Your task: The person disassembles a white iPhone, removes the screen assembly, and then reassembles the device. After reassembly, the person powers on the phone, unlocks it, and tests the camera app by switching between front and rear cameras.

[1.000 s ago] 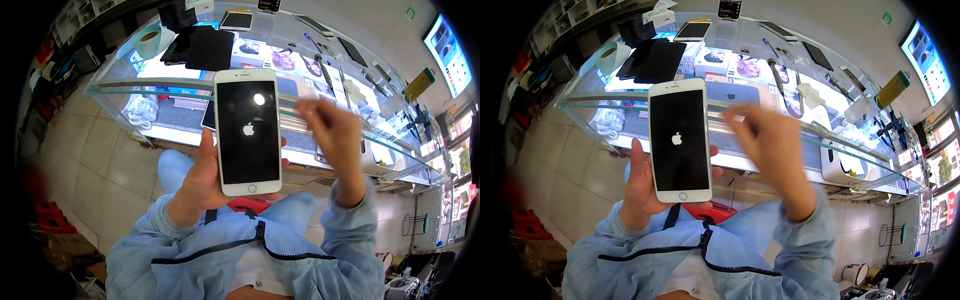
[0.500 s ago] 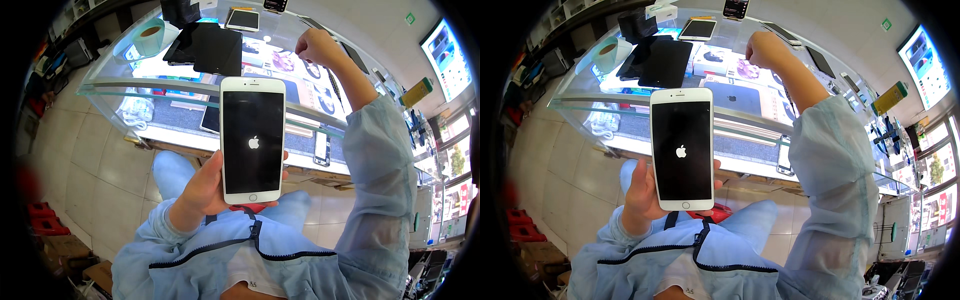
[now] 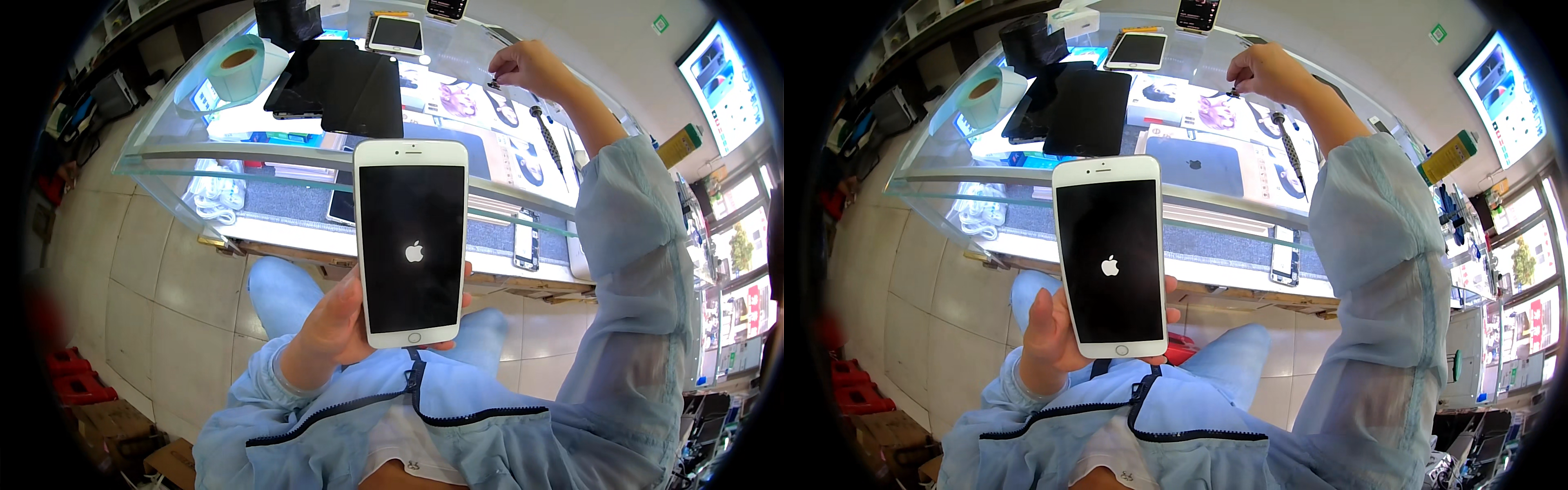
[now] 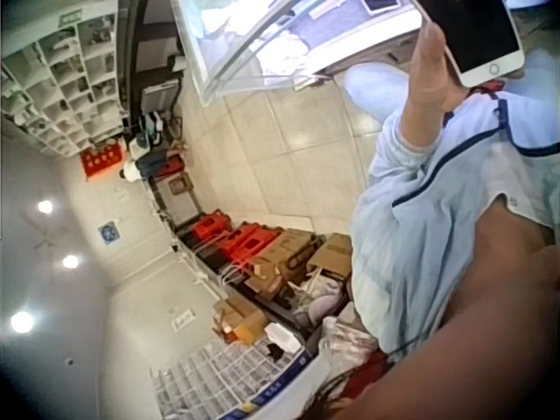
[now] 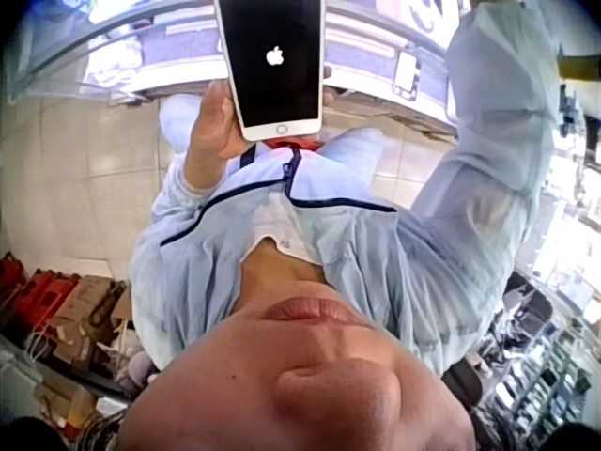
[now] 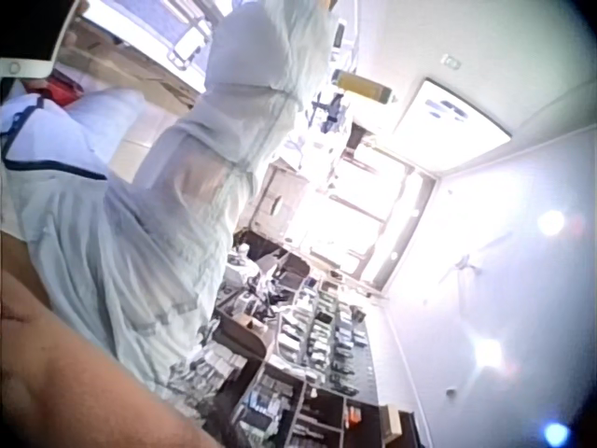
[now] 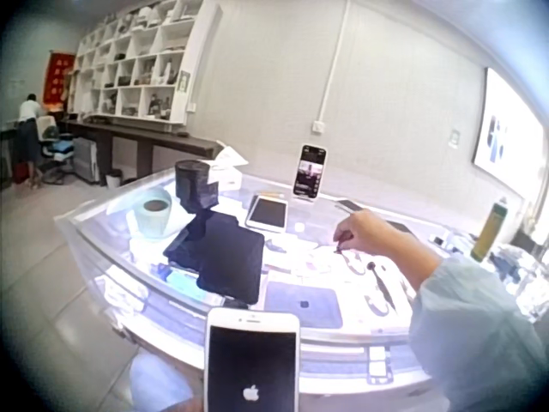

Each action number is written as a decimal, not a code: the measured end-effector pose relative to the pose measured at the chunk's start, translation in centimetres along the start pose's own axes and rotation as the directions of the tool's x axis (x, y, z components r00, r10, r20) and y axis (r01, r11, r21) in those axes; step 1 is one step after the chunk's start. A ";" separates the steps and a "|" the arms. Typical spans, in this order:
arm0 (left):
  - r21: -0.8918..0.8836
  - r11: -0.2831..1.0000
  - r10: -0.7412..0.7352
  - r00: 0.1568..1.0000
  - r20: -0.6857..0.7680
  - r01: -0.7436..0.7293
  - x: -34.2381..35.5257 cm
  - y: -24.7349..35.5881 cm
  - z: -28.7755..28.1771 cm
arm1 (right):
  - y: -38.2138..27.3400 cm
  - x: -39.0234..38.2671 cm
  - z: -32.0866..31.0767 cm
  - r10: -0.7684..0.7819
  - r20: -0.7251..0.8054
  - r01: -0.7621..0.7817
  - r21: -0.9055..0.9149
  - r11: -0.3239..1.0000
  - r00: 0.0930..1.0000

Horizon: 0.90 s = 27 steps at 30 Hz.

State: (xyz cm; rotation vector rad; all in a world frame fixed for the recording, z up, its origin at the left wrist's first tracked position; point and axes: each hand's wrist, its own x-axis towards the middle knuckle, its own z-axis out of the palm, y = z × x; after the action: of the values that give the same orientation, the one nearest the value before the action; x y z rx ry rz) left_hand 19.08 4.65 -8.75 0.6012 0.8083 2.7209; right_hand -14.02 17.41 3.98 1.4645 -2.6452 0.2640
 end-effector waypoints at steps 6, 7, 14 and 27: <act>-0.176 0.983 0.041 0.998 -0.047 -0.049 0.1 -1.0 0.2 | 0.4 0.0 0.6 -0.022 0.008 0.022 0.026 0.999 1.000; -0.171 0.984 0.035 0.998 -0.054 -0.044 0.1 -1.1 0.3 | 0.4 -0.1 0.6 -0.022 -0.002 0.022 0.040 0.999 1.000; -0.142 0.990 -0.008 0.996 -0.091 -0.005 0.3 -1.5 1.1 | 0.0 -0.4 1.0 -0.067 0.001 0.067 -0.084 0.994 0.998; -0.127 0.988 -0.097 0.991 -0.088 0.086 2.0 -3.7 1.9 | -4.2 -11.2 -4.2 -0.101 -0.402 0.083 -0.061 0.995 0.910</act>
State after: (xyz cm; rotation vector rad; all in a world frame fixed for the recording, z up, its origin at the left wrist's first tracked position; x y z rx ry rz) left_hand 18.55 9.22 -8.76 0.4021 0.6661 2.7073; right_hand -4.44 25.36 6.55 1.3436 -2.2324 0.4457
